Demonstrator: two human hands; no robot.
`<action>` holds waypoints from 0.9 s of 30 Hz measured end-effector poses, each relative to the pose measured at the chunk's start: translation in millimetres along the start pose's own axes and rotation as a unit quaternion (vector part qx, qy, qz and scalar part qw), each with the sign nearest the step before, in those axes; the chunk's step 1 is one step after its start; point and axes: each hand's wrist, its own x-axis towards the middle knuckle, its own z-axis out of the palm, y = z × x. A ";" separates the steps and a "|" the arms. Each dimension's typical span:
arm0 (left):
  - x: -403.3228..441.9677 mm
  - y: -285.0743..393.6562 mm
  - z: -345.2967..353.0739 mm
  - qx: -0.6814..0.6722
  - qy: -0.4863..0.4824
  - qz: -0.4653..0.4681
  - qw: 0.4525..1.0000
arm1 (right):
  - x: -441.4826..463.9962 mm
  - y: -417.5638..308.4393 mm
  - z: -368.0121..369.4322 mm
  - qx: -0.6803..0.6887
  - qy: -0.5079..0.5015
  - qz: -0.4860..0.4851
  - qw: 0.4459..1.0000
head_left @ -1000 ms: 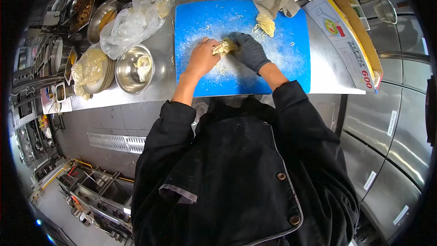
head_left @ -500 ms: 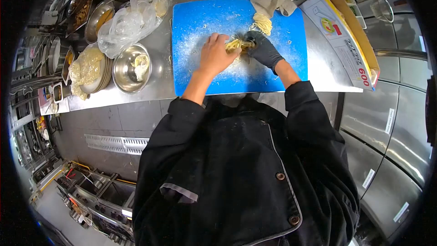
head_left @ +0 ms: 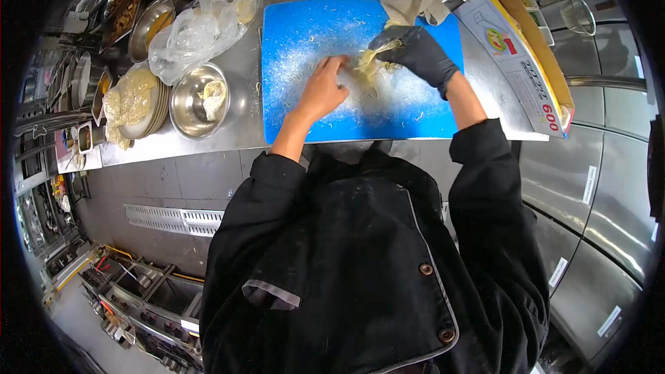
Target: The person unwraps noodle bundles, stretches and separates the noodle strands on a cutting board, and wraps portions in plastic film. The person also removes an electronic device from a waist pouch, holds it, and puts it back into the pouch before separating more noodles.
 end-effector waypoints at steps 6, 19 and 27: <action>8.5 3.3 -5.7 -0.089 -0.008 -0.025 0.996 | -12.3 -68.2 -45.1 -0.154 0.013 -0.081 0.985; 47.3 88.3 -65.0 -0.396 0.056 0.114 0.909 | -25.5 -181.4 -84.0 -0.288 0.040 -0.077 0.954; 54.8 155.2 -89.6 -0.362 -0.072 0.216 0.904 | -11.8 -184.6 -88.6 -0.314 0.049 -0.183 0.930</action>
